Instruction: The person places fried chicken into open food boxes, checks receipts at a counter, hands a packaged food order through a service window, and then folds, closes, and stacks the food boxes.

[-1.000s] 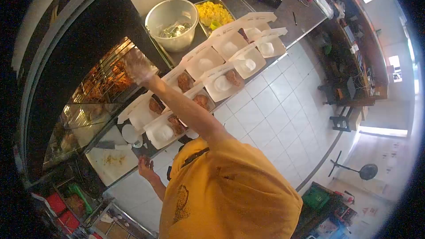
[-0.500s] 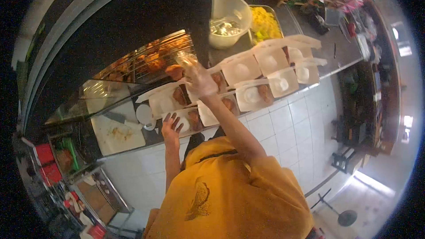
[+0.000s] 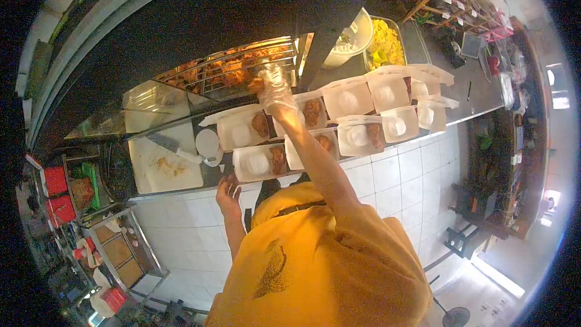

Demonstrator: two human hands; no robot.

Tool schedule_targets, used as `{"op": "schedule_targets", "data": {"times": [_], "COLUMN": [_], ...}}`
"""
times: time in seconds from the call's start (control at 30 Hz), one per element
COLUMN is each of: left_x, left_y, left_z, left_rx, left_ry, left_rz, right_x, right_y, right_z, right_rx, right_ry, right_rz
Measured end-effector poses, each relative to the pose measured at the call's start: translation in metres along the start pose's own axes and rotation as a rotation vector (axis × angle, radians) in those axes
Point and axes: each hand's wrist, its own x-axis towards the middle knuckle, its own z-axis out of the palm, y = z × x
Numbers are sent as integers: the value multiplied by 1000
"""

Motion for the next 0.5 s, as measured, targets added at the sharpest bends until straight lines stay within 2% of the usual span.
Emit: {"op": "schedule_targets", "data": {"times": [0.1,0.17,0.23,0.27,0.3,0.37,0.5], "left_x": [0,17,20,16,10,15,11], "left_y": [-3,-16,-14,-12,-6,-11,-11], "left_z": [-16,-32,-39,-40,-39,-53,-58], "left_rx": [-2,24,9,34,53,24,45], "left_ry": [-9,34,21,11,10,50,76], "left_rz": [30,0,-6,6,24,1,12], "right_x": [6,-20,-42,-55,-63,-87,-88], "right_y": [-109,-119,-107,-95,-124,-82,-5], "right_z": [-61,-76,-98,-119,-179,-227,-316], "right_rx": [-69,558,1032,1019,412,1068,721], "right_ry": [180,-43,-285,-338,-377,-357,-157], "right_rz": [-212,1,282,141,127,442,590]}}
